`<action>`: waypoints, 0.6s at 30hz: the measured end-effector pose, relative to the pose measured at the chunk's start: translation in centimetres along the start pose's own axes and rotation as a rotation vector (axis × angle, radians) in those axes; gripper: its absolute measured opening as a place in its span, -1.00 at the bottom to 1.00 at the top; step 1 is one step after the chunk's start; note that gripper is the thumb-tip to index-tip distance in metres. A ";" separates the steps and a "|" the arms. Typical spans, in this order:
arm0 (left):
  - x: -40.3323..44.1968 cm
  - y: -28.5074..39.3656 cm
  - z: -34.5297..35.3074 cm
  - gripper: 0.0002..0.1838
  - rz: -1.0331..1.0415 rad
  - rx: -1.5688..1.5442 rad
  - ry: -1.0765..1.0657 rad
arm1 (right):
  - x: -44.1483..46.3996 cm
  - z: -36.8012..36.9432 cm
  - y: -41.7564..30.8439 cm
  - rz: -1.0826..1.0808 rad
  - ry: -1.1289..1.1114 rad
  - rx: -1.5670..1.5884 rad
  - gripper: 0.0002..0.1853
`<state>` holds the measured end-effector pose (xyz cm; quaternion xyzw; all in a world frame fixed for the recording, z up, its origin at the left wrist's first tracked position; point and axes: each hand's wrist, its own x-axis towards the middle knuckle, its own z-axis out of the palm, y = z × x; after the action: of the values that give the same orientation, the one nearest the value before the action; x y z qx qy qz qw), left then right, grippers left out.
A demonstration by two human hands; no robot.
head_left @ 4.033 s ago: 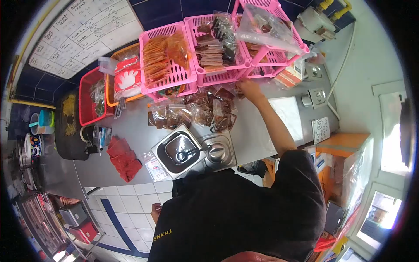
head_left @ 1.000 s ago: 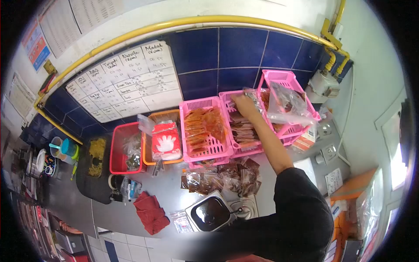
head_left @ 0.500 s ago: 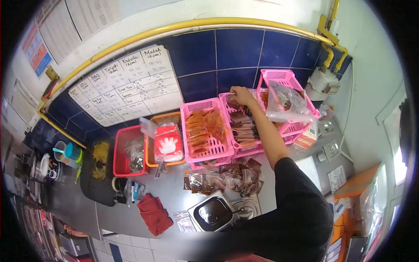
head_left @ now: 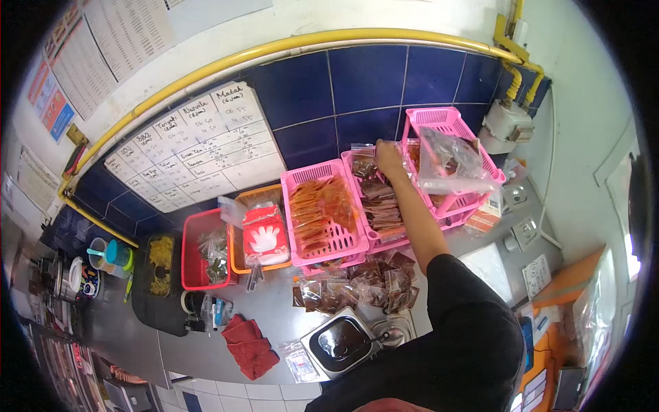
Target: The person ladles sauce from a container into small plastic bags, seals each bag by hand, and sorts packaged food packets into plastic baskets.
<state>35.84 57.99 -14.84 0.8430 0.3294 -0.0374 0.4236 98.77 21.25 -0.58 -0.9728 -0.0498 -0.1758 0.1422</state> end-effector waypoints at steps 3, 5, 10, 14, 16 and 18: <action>-0.1 0.2 0.1 -0.62 0.004 0.000 0.001 | -0.4 0.0 -1.0 0.048 -0.067 -0.049 -0.68; -0.4 0.1 0.0 -0.62 0.005 -0.001 0.006 | -0.8 -0.9 -1.9 0.058 -0.145 -0.137 -0.64; -1.5 -0.4 0.1 -0.62 -0.012 -0.014 0.026 | -0.6 0.0 -2.0 0.040 -0.178 -0.235 -0.59; -2.7 -1.4 0.3 -0.62 -0.033 -0.032 0.054 | -1.2 -0.3 -1.7 -0.014 -0.176 -0.208 -0.63; -3.4 -2.0 0.6 -0.62 -0.047 -0.045 0.071 | -1.0 -0.6 -1.7 -0.038 -0.114 -0.231 -0.63; -4.1 -2.6 0.9 -0.62 -0.075 -0.056 0.093 | -0.4 -1.6 -2.2 0.083 -0.176 -0.121 -0.67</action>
<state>31.28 56.27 -15.78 0.8189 0.3809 -0.0049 0.4294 97.56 22.88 1.32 -0.9925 -0.0112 -0.0866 0.0853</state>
